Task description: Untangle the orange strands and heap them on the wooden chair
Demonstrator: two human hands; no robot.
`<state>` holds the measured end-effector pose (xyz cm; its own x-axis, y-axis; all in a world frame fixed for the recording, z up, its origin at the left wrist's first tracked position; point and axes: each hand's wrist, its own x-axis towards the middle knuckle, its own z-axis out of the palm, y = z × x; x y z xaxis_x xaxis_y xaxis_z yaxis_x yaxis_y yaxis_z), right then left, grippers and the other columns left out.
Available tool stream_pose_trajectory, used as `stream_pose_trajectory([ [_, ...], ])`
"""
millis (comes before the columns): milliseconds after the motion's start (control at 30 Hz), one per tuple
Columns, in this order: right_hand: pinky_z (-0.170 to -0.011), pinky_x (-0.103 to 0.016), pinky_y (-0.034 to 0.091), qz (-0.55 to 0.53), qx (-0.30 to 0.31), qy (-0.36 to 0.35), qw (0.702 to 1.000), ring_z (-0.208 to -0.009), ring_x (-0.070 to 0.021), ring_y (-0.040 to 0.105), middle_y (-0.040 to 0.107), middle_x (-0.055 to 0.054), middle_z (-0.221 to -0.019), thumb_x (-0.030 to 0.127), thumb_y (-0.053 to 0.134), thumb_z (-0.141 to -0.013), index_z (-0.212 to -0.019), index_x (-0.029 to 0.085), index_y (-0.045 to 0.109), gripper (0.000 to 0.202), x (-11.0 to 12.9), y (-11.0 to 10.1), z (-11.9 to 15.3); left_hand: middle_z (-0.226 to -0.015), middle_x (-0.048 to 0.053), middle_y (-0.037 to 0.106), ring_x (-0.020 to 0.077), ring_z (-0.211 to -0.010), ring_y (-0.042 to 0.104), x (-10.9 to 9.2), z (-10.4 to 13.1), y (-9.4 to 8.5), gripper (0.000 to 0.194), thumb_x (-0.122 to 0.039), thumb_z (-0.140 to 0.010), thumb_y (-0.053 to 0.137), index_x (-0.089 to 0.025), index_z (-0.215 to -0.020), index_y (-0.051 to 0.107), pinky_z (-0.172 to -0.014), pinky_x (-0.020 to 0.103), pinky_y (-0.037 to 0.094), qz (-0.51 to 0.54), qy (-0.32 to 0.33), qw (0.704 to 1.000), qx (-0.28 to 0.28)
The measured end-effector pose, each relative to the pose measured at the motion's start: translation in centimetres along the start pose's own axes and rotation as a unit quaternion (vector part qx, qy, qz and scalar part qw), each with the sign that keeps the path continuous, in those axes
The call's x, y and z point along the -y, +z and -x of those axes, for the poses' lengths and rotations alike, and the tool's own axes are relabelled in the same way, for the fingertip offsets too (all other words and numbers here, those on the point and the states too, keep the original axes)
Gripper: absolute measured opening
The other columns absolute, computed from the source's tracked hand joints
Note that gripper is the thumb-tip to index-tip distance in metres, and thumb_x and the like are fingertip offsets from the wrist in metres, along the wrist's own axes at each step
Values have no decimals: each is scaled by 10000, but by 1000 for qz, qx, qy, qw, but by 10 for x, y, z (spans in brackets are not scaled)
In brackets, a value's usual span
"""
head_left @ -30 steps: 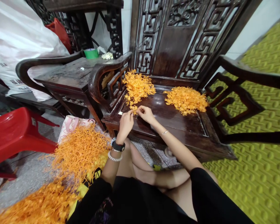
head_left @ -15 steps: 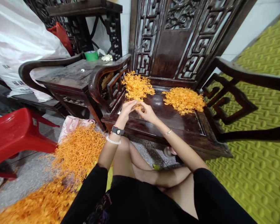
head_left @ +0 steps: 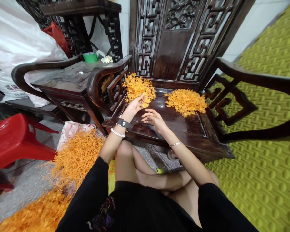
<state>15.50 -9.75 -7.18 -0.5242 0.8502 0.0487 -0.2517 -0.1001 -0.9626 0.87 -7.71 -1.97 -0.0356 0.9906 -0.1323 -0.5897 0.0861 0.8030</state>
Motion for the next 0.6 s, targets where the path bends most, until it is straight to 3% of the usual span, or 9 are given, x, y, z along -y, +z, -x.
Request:
stream_pose_trajectory([
  [100, -644, -277, 514, -15, -24, 24, 999, -737, -167, 653, 662, -82, -915, 363, 534, -806, -954, 155, 481, 261, 10, 1, -2, -722, 10, 609, 68, -626, 545, 5, 1, 3, 108, -160, -931, 530, -107, -904, 620, -626, 181, 410, -25, -7, 999, 27],
  [167, -644, -302, 517, -47, -3, 35, 998, -752, -182, 647, 653, -107, -890, 559, 407, -884, -922, 153, 503, 419, 21, 3, -6, -722, 13, 619, 71, -617, 545, 9, 3, 7, 42, -114, -883, 581, -112, -902, 619, -636, 178, 417, -43, -20, 998, 45],
  [233, -627, -309, 511, -43, 13, 30, 999, -706, -183, 629, 623, -96, -788, 695, 401, -854, -887, 149, 519, 559, 32, 4, -11, -683, 11, 606, 76, -582, 528, 13, 4, 11, 55, -87, -841, 624, -110, -889, 614, -633, 184, 418, -58, -38, 996, 60],
  [333, -534, -243, 441, 29, -20, -18, 999, -507, -102, 497, 461, 9, -567, 658, 649, -724, -774, 153, 473, 537, 39, 1, -12, -650, 13, 583, 82, -578, 528, 13, 4, 15, 21, -116, -878, 584, -105, -864, 596, -687, 197, 440, -60, -54, 994, 68],
  [433, -435, -207, 291, 72, -48, -49, 995, -407, -44, 283, 266, 72, -483, 666, 700, -670, -685, 167, 400, 583, 33, -5, -3, -734, 82, 623, 130, -678, 589, 8, 3, 17, 334, -365, -985, 426, -90, -871, 579, -779, 253, 470, -28, -83, 995, 56],
  [500, -412, -209, 205, 102, -58, -62, 991, -410, -37, 218, 229, 72, -487, 714, 670, -666, -652, 172, 376, 617, 25, -9, 9, -821, 155, 646, 185, -759, 621, 5, 1, 20, 569, -539, -984, 305, -49, -950, 593, -801, 299, 481, 8, -126, 990, 63],
  [600, -415, -224, 151, 151, -81, -87, 981, -437, -41, 206, 240, 54, -506, 757, 640, -653, -614, 176, 352, 649, 17, -15, 31, -824, 189, 640, 237, -777, 632, 13, -3, 28, 649, -551, -975, 282, 13, -1108, 575, -793, 350, 495, 22, -178, 982, 57],
])
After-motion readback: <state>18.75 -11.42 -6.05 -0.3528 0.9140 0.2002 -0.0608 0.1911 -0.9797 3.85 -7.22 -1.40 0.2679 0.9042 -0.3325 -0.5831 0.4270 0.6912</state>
